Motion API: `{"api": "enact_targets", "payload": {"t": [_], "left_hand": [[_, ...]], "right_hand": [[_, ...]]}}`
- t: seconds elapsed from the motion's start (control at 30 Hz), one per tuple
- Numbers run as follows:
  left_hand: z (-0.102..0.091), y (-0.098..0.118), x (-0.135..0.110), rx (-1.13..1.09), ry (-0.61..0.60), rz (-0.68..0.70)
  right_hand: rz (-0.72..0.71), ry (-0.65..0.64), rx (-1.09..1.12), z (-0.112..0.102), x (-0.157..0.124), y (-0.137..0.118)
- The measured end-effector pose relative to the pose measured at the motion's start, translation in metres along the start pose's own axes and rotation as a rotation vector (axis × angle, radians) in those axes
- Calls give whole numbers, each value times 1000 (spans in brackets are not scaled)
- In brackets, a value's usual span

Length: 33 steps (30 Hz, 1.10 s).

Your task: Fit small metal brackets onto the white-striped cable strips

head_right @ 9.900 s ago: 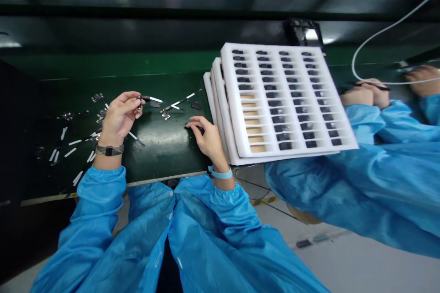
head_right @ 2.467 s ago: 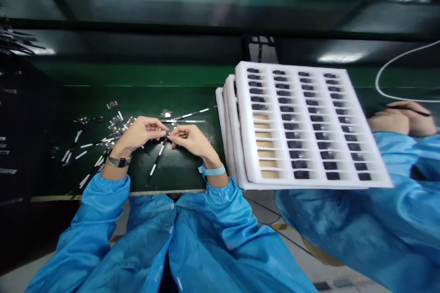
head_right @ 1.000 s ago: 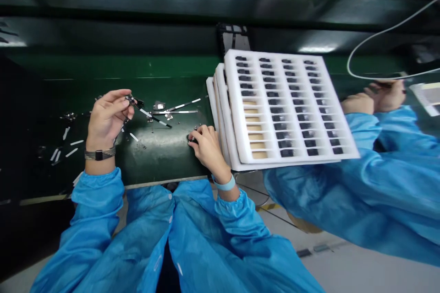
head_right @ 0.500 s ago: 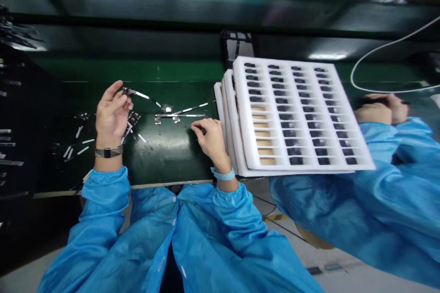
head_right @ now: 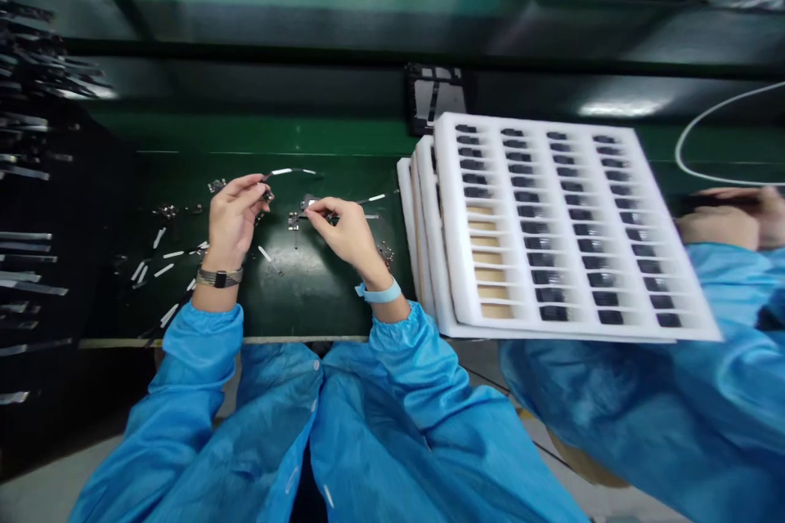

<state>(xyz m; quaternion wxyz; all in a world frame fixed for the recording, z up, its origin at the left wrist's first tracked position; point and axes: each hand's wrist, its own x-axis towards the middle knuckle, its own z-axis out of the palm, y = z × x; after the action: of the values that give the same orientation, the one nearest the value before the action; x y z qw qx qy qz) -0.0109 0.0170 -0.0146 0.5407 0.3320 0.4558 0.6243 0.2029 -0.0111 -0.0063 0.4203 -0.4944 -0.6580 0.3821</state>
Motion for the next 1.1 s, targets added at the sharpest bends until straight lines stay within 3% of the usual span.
{"api": "enact_targets", "payload": {"t": [0.4, 0.67, 1.1], "left_hand": [[28, -9, -24, 197, -67, 25], [29, -7, -24, 172, -153, -1], [26, -10, -25, 247, -176, 4]], "right_hand": [[51, -35, 121, 4, -5, 2], [120, -128, 208, 0, -5, -1], [163, -127, 274, -2, -6, -2]]}}
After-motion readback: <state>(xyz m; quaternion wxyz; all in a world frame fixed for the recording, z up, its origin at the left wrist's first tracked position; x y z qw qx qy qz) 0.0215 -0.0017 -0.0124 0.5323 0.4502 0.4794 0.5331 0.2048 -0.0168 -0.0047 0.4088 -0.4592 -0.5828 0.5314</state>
